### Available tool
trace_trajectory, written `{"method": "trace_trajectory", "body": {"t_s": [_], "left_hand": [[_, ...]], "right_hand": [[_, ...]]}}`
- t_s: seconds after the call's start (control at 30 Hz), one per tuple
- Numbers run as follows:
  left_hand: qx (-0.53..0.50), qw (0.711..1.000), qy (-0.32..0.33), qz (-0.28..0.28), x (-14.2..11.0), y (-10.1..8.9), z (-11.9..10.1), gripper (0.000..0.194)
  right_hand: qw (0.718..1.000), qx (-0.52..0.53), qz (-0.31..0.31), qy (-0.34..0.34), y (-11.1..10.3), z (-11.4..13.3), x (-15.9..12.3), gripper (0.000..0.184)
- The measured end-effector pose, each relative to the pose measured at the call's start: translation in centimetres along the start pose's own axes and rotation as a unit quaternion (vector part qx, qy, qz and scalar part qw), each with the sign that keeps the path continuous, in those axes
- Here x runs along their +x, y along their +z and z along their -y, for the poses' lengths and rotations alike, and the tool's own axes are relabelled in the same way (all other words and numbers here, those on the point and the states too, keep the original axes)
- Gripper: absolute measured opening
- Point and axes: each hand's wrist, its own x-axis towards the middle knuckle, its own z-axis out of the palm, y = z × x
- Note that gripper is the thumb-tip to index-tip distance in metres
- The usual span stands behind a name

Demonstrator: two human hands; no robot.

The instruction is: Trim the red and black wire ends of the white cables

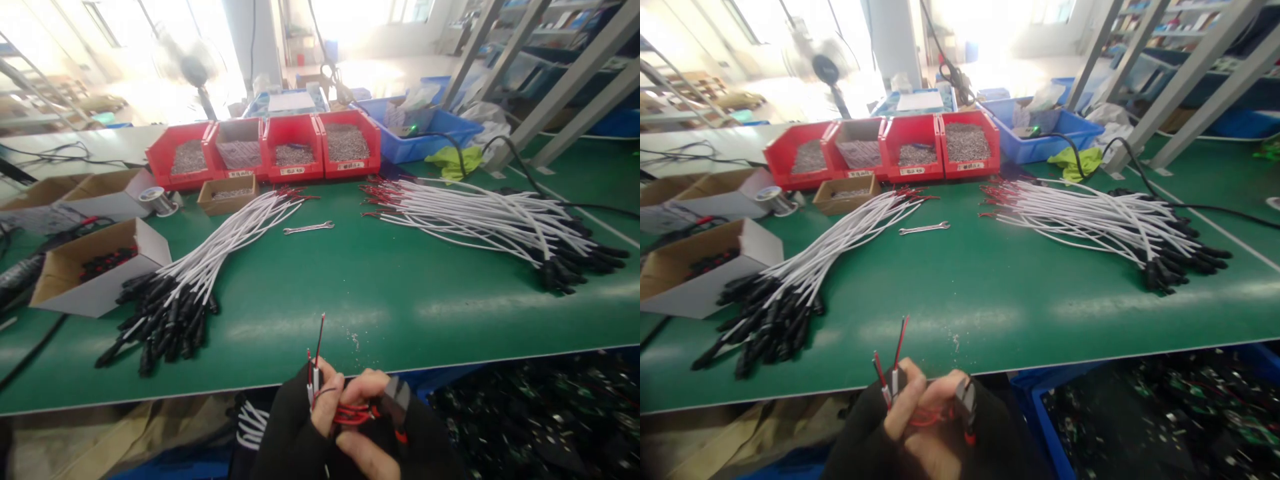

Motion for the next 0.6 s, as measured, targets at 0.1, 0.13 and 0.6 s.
{"method": "trace_trajectory", "body": {"t_s": [0.1,0.13,0.6], "left_hand": [[-0.05,0.998,-0.027,-0.011,-0.3,0.9,0.8,0.021],[-0.059,0.997,-0.036,-0.019,-0.4,1.2,1.1,0.022],[-0.126,0.985,-0.039,0.109,-0.3,-2.9,-0.4,0.061]], "right_hand": [[0.999,-0.03,-0.04,-0.023,0.7,0.4,0.2,0.02],[0.998,-0.034,-0.04,-0.03,1.0,0.5,0.2,0.023],[0.998,0.006,0.012,-0.058,2.0,0.4,0.8,0.013]]}}
